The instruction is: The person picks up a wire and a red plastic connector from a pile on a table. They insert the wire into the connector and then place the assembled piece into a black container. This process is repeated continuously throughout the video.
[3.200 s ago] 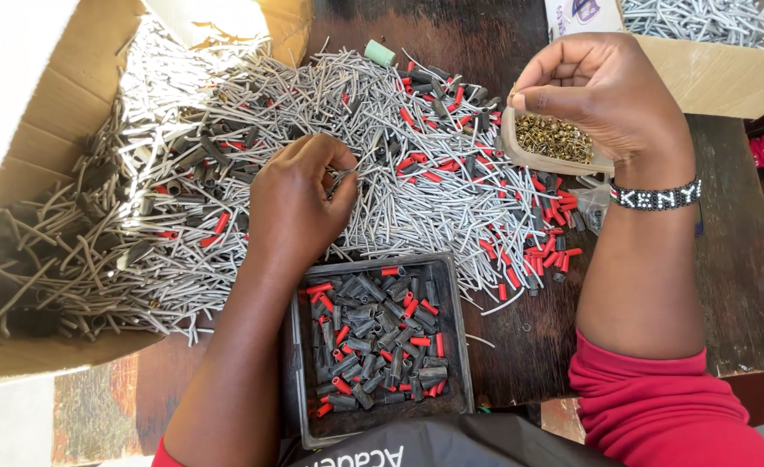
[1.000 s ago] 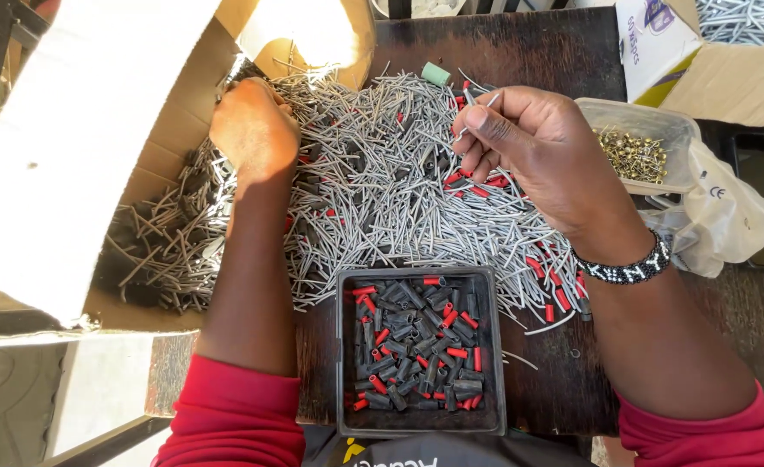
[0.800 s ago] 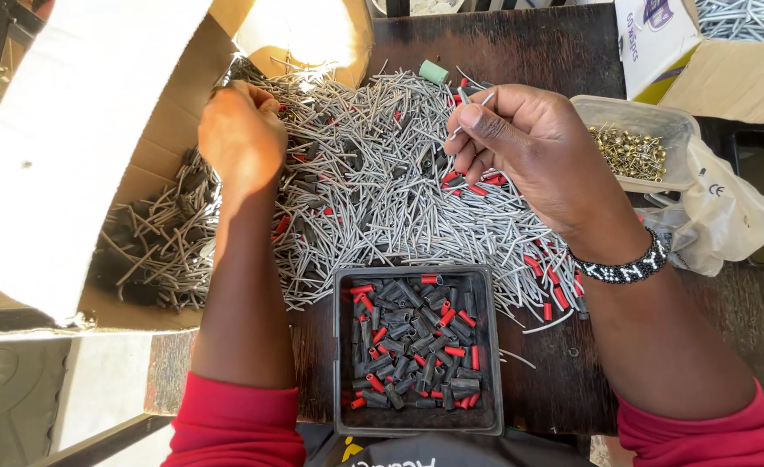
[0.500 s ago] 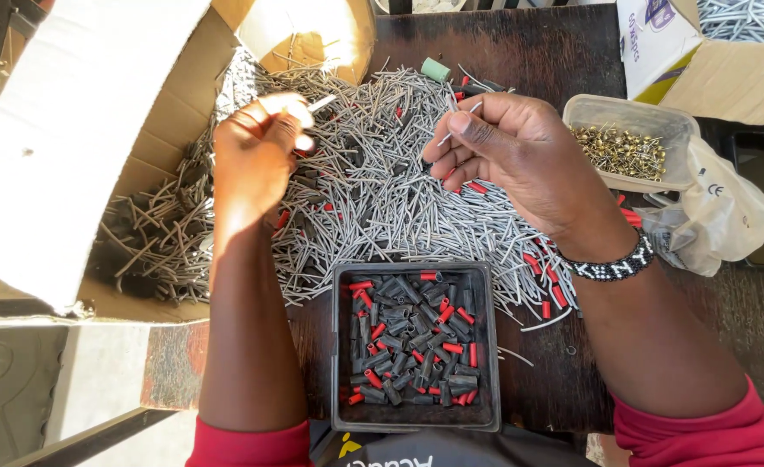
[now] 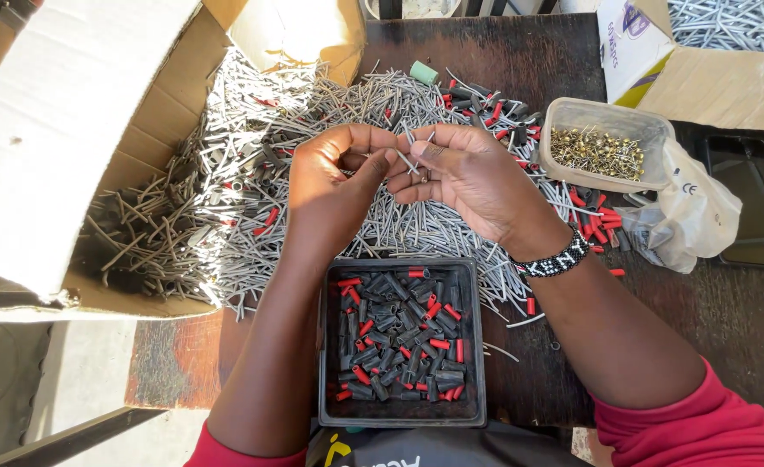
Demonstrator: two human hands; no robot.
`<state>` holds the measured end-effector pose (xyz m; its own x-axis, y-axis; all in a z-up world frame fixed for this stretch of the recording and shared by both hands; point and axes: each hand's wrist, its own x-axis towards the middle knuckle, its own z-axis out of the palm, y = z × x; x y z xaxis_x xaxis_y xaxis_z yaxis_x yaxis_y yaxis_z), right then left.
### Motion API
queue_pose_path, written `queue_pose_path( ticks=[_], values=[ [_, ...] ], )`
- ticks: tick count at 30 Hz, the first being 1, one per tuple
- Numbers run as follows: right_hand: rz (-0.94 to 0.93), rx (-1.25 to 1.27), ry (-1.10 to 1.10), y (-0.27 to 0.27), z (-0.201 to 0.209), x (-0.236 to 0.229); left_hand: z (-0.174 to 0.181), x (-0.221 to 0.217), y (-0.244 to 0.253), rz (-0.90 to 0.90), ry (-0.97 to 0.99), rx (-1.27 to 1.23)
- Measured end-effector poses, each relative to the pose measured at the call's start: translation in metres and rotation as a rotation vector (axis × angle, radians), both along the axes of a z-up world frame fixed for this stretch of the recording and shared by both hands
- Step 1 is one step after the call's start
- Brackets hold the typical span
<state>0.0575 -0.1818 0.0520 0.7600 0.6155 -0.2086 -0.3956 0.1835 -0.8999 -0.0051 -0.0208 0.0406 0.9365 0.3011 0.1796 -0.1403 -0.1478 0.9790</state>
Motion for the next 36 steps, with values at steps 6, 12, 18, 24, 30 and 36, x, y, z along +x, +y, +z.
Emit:
queue_pose_path(
  ticks=[6,12,18,24,30,36],
  values=[
    [0.039,0.072,0.054,-0.004,-0.004,0.005,-0.004,-0.004,0.011,0.117,-0.020,0.003],
    [0.081,0.094,-0.027,-0.035,0.019,0.026,0.005,-0.011,0.017,0.103,0.028,-0.107],
    [-0.104,-0.179,-0.265,-0.113,0.059,0.059,0.002,-0.016,0.029,0.105,0.037,-0.046],
    [-0.178,-0.684,-0.446,-0.165,0.041,0.086,0.004,-0.015,0.021,0.028,0.204,-0.017],
    [-0.155,-0.622,-0.271,-0.158,0.047,0.086,0.006,-0.016,0.014,-0.031,0.255,0.071],
    [-0.128,-0.638,-0.249,-0.150,0.054,0.080,0.008,-0.018,0.011,-0.052,0.242,0.047]
  ],
)
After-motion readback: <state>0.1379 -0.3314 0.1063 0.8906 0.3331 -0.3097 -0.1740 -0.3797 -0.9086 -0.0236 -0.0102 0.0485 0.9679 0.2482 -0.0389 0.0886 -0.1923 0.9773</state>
